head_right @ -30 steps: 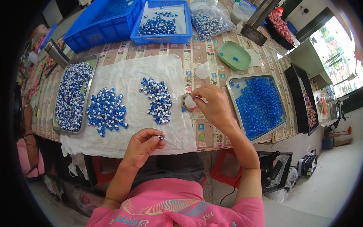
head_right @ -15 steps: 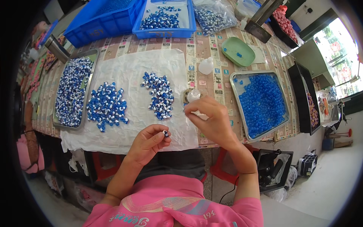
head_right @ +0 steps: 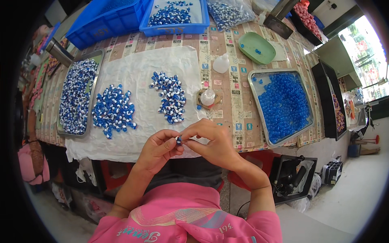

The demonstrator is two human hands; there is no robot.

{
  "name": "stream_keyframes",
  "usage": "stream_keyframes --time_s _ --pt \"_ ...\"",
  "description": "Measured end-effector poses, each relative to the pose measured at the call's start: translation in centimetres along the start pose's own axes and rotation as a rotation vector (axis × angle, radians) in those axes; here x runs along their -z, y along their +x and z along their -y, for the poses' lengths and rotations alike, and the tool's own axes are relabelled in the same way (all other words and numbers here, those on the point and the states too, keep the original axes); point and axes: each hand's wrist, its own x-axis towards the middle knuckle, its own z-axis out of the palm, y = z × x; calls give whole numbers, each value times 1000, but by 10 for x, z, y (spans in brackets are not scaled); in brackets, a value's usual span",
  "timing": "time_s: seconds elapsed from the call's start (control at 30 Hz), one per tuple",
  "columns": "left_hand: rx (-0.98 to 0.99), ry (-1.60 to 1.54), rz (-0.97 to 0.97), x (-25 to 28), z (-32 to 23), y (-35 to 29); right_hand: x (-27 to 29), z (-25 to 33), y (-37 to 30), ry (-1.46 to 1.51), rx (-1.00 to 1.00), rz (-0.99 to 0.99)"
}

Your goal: Manually assembling small blue and white plastic components, occasionally using a small bottle of adhesive.

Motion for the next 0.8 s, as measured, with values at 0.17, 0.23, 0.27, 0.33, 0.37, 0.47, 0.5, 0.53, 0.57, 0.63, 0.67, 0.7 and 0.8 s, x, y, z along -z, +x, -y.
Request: stream_keyframes --time_s 0.17,0.23,0.27,0.33,0.37,0.47,0.5,0.53,0.57,0.63,0.67,0.7,0.8 --pt "3 17 -17 -2 -1 0 -2 -1 -1 6 -11 15" --pt "3 22 -16 -2 -1 0 -3 -2 -1 15 -17 17" --pt "1 26 -18 -3 -1 0 -2 -3 -2 14 -14 22" --pt "-1 31 -22 -3 -1 -1 -2 -3 -2 14 -13 28" --pt "-5 27 -18 -3 -1 -1 -2 -2 -2 24 -28 31" --pt "-8 21 -21 -2 -1 -2 -2 -3 0 76 -82 58" --pt "-6 18 -20 -2 -1 -2 -1 -3 0 113 -123 77" --pt "-5 17 -19 -2 -1 -2 0 -3 -1 112 -124 76" --pt "-3 25 -17 -2 0 -2 0 -3 -2 122 -131 82" --pt "-1 33 -16 -2 1 -2 0 -4 -3 132 -139 88" --pt "-9 45 -33 -3 2 -2 -1 -4 -3 135 -140 85" --pt "-16 57 -50 -3 2 -2 -1 -4 -3 139 -141 82" --pt "-3 53 -70 -5 1 -2 -2 -7 -4 149 -135 86"
